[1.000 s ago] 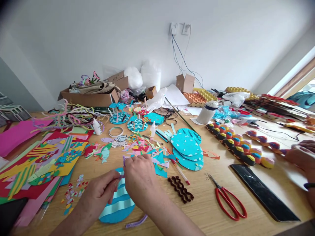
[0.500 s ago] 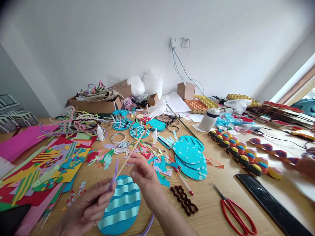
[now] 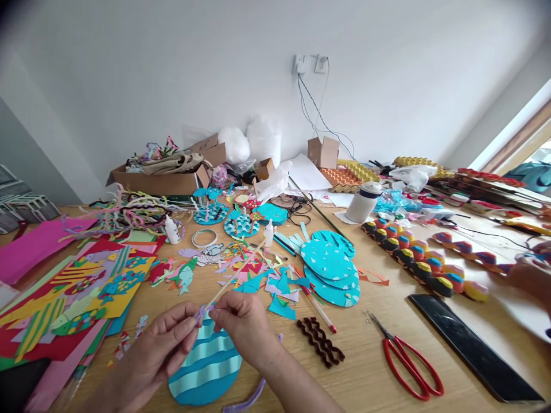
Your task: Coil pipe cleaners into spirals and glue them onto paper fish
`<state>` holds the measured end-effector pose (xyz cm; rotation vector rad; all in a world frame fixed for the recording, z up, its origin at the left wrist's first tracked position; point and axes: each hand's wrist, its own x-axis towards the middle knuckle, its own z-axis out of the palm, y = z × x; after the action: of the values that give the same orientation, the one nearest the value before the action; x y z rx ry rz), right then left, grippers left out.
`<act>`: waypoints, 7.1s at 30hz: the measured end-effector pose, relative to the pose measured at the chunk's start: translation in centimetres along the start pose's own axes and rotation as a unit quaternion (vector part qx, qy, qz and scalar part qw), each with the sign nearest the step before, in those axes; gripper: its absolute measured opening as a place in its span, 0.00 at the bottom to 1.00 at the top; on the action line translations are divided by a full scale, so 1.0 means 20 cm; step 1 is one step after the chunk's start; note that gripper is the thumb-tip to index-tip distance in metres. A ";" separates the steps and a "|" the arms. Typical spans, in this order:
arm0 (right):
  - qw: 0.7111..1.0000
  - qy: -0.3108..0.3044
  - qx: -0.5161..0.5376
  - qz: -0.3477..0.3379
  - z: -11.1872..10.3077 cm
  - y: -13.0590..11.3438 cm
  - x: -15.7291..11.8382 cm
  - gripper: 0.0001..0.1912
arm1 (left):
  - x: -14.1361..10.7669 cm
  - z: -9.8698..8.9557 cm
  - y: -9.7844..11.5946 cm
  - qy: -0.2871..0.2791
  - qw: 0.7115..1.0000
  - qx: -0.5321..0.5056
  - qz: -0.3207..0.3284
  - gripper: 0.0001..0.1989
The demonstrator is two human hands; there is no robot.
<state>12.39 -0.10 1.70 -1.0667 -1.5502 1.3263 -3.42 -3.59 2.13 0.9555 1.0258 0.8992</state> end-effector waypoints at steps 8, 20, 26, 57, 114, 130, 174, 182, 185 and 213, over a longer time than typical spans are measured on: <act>0.986 0.042 0.038 0.157 0.06 0.02 -0.01 0.13 | 0.07 0.00 -0.06 0.156 0.868 0.409 0.233 0.10; 0.746 -0.004 -0.545 -0.382 -0.11 -0.11 -0.08 0.14 | 0.05 0.02 0.02 0.026 0.996 0.064 -0.049 0.22; 0.798 -0.123 -0.518 -0.282 -0.15 -0.21 -0.03 0.08 | 0.04 0.02 -0.01 -0.024 0.996 0.084 -0.033 0.15; 0.837 -0.013 -0.542 -0.074 -0.06 -0.28 0.07 0.05 | 0.08 0.03 0.10 0.056 0.917 0.343 0.196 0.09; 0.843 -0.029 -0.516 -0.148 -0.09 -0.27 0.00 0.07 | 0.07 0.11 0.03 0.070 0.909 0.346 0.221 0.10; 0.990 0.058 0.017 -0.130 -0.06 -0.06 -0.08 0.11 | 0.02 0.06 0.03 -0.109 0.913 -0.368 -0.138 0.11; 0.720 -0.138 -0.563 -0.381 -0.13 -0.26 -0.03 0.12 | 0.04 0.00 -0.04 -0.094 0.989 -0.094 -0.059 0.13; 0.789 -0.089 -0.550 -0.259 -0.07 -0.17 -0.03 0.06 | 0.07 0.02 -0.05 -0.004 0.993 0.107 0.057 0.15; 0.802 -0.097 -0.548 -0.216 -0.07 -0.19 -0.02 0.05 | 0.08 0.01 -0.01 0.010 0.975 0.199 0.101 0.12; 0.958 0.014 -0.270 -0.101 -0.03 -0.12 -0.07 0.07 | 0.06 0.03 0.05 0.067 0.993 0.018 0.101 0.20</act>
<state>13.20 -1.49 4.12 -1.1996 -2.0007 0.7584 -2.72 -2.18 2.84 1.0538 1.0745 1.1277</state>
